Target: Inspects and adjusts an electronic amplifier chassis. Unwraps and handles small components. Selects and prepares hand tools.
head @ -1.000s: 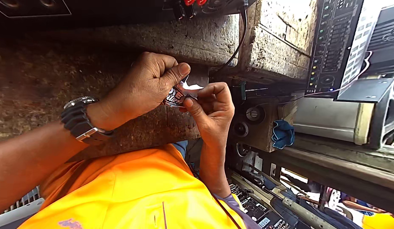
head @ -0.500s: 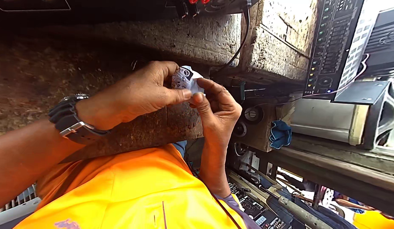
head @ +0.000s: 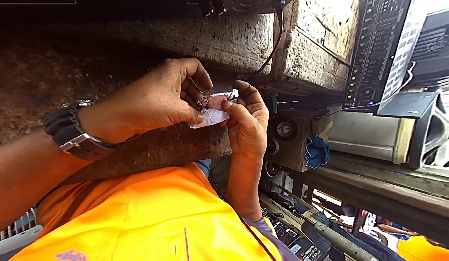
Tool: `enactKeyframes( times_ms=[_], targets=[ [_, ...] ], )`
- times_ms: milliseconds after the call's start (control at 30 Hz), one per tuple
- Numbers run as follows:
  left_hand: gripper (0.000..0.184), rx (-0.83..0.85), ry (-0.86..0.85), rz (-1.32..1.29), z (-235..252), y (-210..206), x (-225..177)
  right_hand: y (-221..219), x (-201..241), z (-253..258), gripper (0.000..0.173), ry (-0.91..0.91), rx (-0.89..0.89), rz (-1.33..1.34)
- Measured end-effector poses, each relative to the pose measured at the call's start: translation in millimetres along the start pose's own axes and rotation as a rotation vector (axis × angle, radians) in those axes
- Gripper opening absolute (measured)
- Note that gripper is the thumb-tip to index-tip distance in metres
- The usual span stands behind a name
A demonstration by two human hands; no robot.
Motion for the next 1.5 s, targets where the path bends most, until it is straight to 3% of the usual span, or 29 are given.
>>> enactKeyframes(
  times_ms=[67, 167, 267, 333, 467, 567, 667, 733, 800, 867, 967, 1133, 1300, 1500],
  targets=[
    [0.057, -0.022, 0.017, -0.033, -0.4, 1.5, 0.7, -0.9, -2.6, 0.2, 0.041, -0.017, -0.014, -0.029],
    [0.047, -0.081, 0.062, -0.101, -1.3, 5.7, 3.1, -10.2, -0.7, -5.1, 0.022, -0.003, 0.016, -0.155],
    [0.016, -0.145, 0.065, -0.093, -0.6, 7.8, 3.1, -16.2, -0.3, -4.1, 0.018, 0.003, 0.076, -0.198],
    [0.008, -0.187, 0.024, -0.067, -0.2, 8.4, 1.5, -19.8, -1.2, -4.2, 0.016, 0.013, 0.111, -0.183],
    [0.005, -0.25, 0.022, -0.111, -0.3, 9.3, 3.1, -20.9, -3.5, -4.8, 0.022, 0.074, 0.128, -0.125],
    [0.009, -0.289, 0.037, -0.151, -0.8, 6.6, 4.4, -27.3, 3.5, -17.6, 0.038, 0.172, 0.096, -0.238],
    [0.02, -0.33, -0.028, 0.003, -3.8, 7.6, -3.8, -36.4, 13.4, -29.6, 0.046, 0.327, 0.129, -0.316],
    [0.026, -0.394, -0.119, 0.135, -7.2, 9.5, -11.8, -38.3, 16.3, -32.2, 0.032, 0.423, 0.149, -0.384],
    [0.022, -0.437, -0.198, 0.287, -11.6, 9.7, -17.6, -38.1, 17.1, -32.1, 0.023, 0.431, 0.161, -0.47],
    [0.012, -0.456, -0.249, 0.47, -16.1, 8.4, -21.1, -37.3, 17.4, -31.1, 0.027, 0.4, 0.164, -0.497],
    [0.02, -0.326, -0.243, 0.633, -24.2, 1.8, -25.6, -34.7, 16.7, -28.5, 0.032, 0.345, 0.195, -0.391],
    [0.022, -0.127, -0.228, 0.574, -10.5, 2.9, -14.1, -21.4, 7.2, -21.2, 0.036, 0.258, 0.255, -0.137],
    [0.003, -0.048, -0.267, 0.661, -9.0, -1.1, -13.5, -5.4, -2.0, -20.2, 0.034, 0.138, 0.247, 0.052],
    [0.015, 0.016, -0.306, 0.598, -9.2, -7.9, -13.6, -5.5, -7.4, -14.1, 0.037, 0.077, 0.275, 0.08]
  ],
)
Point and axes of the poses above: each hand's wrist, its own z-axis towards the middle knuckle, its own y-axis out of the back of the hand, x = y × z, the point moved 7 cm from there along z, towards the middle knuckle, and after that the axes turned 14 degrees about z, right-handed, at the moved point
